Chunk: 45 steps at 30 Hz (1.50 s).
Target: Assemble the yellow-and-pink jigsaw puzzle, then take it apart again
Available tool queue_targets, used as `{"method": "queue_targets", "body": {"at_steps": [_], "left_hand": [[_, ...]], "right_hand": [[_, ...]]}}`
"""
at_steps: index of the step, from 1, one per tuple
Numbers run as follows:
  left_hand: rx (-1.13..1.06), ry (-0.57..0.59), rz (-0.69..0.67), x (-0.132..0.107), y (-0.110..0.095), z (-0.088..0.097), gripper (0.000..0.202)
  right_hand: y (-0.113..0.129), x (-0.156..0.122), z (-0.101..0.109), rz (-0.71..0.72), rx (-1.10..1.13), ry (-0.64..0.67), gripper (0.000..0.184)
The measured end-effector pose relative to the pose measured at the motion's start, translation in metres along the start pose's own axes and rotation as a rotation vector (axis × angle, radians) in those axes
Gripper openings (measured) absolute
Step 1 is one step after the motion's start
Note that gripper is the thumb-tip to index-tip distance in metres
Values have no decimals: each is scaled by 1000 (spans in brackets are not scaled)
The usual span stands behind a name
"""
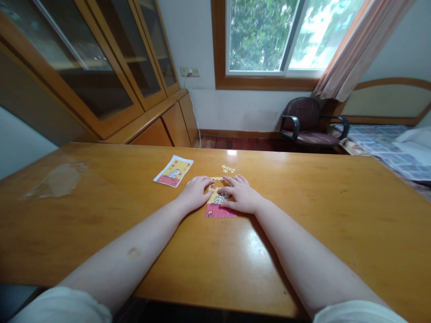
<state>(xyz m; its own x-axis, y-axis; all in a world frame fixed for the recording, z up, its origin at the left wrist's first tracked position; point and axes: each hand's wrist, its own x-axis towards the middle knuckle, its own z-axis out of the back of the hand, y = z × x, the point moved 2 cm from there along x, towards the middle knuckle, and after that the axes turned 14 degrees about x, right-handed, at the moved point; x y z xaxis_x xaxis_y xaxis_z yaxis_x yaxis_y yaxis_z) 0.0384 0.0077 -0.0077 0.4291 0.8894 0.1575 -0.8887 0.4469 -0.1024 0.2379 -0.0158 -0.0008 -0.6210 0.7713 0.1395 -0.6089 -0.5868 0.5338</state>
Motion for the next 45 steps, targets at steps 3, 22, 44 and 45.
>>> {"method": "queue_targets", "body": {"at_steps": [3,22,44,45], "left_hand": [[-4,4,0,0,-1,1,30],[-39,3,0,0,-2,3,18],[-84,-44,24,1,-1,9,25],[-78,-33,17,1,-1,9,25]], "right_hand": [[0,0,-1,-15,0,9,53],[0,0,-2,-41,-11,18,57],[-3,1,-4,-50,-6,1,58],[-3,1,-4,-47,-9,-1,57]]}}
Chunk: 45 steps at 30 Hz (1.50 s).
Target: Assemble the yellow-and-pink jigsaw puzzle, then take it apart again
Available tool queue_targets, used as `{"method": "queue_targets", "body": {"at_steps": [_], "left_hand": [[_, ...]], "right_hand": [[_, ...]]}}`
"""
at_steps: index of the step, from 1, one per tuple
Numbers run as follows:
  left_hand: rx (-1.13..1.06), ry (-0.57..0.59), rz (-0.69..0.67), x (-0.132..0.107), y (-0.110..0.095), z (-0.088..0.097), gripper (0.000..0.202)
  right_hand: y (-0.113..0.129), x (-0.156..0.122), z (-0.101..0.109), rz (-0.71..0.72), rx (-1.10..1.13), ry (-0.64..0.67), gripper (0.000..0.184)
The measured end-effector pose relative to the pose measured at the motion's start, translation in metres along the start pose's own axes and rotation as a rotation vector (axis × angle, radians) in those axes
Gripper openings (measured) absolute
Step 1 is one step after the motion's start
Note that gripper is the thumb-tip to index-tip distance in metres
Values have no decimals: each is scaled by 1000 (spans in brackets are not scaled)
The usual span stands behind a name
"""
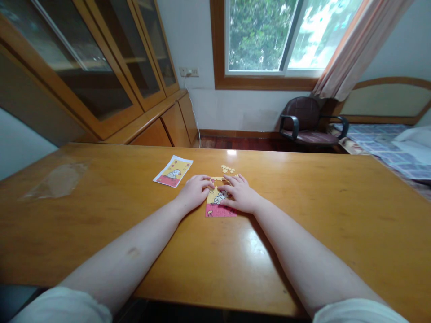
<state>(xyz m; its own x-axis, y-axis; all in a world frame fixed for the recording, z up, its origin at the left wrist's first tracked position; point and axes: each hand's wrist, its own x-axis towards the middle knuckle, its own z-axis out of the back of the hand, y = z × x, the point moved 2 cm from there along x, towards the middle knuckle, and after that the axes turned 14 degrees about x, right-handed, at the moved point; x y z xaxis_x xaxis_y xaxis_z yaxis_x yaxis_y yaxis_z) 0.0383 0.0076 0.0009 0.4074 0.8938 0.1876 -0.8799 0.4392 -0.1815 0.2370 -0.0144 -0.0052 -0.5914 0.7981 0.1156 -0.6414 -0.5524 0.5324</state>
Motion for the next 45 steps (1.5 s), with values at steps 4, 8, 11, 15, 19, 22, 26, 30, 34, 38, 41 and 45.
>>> {"method": "queue_targets", "body": {"at_steps": [4,8,11,15,19,22,26,30,34,38,41,45], "left_hand": [[4,18,-3,0,0,-1,27],[-13,25,-14,0,0,-1,27],[-30,19,-23,-1,-1,-1,24],[-36,16,-15,-1,-2,2,24],[-28,30,-7,-1,-1,1,24],[-29,12,-11,0,0,-1,25],[-14,-1,7,-1,0,-1,35],[22,50,-7,-3,-3,2,56],[39,127,-36,-5,-4,1,67],[45,139,-37,-5,-3,-1,68],[48,129,-42,-4,-2,-2,65],[42,134,-36,-4,-3,-2,64]], "right_hand": [[-3,1,3,-3,-29,-104,48],[-21,-1,17,-130,-5,-408,30],[-45,-6,33,-295,50,-570,22],[-79,-18,50,-599,241,-682,25],[-91,-22,51,-583,514,-484,39],[-87,-20,45,-475,520,-294,43],[-83,-15,42,-390,379,-181,30],[-82,-12,42,-376,293,-153,22],[-80,-10,39,-393,300,-124,18],[-77,-10,34,-420,419,-96,16],[-74,-10,32,-431,542,-138,21],[-57,-4,26,-380,689,-186,27]]}}
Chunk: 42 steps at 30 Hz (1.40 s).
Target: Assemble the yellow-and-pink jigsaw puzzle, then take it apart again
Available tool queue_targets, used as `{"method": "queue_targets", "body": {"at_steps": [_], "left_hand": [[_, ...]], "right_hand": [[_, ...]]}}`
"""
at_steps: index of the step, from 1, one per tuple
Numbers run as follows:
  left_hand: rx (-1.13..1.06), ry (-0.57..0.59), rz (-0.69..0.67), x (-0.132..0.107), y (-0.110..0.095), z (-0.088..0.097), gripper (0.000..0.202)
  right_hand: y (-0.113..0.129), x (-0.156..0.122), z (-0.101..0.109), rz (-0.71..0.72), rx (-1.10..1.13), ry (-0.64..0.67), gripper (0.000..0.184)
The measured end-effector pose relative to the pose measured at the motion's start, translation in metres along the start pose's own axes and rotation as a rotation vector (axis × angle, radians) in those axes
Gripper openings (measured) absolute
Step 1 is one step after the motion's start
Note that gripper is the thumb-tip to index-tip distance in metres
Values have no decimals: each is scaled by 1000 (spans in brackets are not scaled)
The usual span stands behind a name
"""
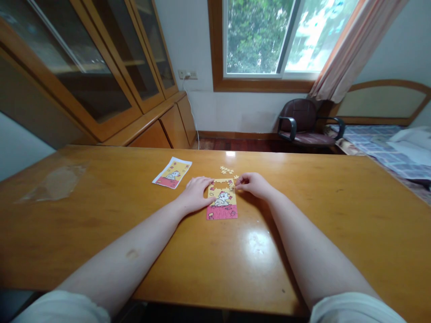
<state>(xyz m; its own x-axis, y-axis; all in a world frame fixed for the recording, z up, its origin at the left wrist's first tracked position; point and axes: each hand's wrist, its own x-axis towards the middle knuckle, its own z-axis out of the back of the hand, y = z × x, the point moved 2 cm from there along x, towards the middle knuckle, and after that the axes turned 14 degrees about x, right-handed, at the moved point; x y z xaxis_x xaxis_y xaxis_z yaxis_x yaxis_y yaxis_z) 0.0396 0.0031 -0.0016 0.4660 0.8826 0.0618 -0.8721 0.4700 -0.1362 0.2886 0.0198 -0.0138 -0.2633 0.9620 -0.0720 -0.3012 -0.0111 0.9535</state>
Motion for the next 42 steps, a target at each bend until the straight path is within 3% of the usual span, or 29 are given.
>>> {"method": "queue_targets", "body": {"at_steps": [5,7,9,13,15,21,33,42], "left_hand": [[-4,-9,-7,0,-1,-1,64],[-4,-17,-13,0,-1,-2,63],[-3,-19,-17,0,-1,-2,62],[-3,-5,-5,0,-1,-2,62],[-5,-5,-3,0,-1,-2,62],[-7,-6,-4,0,-1,-2,63],[-9,-14,-5,0,-1,-2,62],[-9,-60,-31,-1,-3,2,35]], "right_hand": [[15,-7,-38,69,-113,67,12],[17,-9,-47,84,-200,12,8],[18,-10,-50,170,-266,0,6],[21,-12,-46,475,-372,66,16],[23,-14,-43,529,-449,98,21],[31,-21,-45,469,-659,158,28],[25,-20,-51,355,-770,168,53],[22,-19,-52,334,-781,157,55]]}}
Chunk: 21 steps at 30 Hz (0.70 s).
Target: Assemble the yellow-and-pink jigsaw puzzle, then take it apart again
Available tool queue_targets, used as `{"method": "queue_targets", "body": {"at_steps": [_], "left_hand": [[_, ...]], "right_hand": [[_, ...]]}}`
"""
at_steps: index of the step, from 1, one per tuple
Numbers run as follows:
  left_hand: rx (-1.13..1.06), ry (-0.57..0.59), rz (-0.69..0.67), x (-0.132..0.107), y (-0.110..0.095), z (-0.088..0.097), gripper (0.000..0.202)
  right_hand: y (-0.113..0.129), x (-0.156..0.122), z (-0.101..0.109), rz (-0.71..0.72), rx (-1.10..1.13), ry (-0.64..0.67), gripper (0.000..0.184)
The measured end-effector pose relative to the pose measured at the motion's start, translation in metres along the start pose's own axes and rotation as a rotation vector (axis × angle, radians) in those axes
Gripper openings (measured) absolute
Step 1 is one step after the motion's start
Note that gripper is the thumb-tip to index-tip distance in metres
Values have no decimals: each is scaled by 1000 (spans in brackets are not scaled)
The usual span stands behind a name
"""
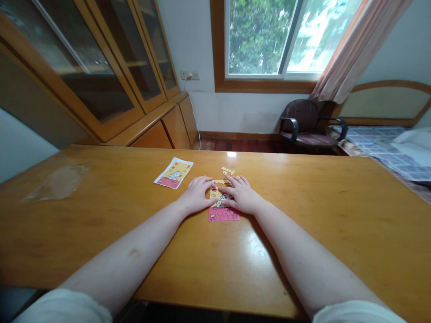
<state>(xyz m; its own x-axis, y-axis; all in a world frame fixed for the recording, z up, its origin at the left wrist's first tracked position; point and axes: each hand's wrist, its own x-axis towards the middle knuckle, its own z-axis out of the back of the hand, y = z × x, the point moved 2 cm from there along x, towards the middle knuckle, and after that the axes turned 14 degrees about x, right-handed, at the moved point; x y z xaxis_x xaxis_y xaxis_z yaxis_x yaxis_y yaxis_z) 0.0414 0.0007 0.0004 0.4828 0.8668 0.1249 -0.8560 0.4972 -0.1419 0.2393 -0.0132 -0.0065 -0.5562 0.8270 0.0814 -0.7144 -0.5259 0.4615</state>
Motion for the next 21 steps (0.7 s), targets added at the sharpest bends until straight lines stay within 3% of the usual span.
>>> {"method": "queue_targets", "body": {"at_steps": [4,7,12,15,21], "left_hand": [[5,-5,-7,0,0,0,32],[2,8,-12,0,1,-1,33],[1,16,16,1,2,-1,43],[3,21,40,1,2,0,49],[12,13,30,1,2,1,50]], "right_hand": [[0,0,0,-1,4,-20,53],[-5,2,3,-30,3,-122,44],[-29,3,13,-334,-43,-372,30],[-37,3,13,-405,-82,-371,32],[-36,4,7,-313,-122,-270,32]]}}
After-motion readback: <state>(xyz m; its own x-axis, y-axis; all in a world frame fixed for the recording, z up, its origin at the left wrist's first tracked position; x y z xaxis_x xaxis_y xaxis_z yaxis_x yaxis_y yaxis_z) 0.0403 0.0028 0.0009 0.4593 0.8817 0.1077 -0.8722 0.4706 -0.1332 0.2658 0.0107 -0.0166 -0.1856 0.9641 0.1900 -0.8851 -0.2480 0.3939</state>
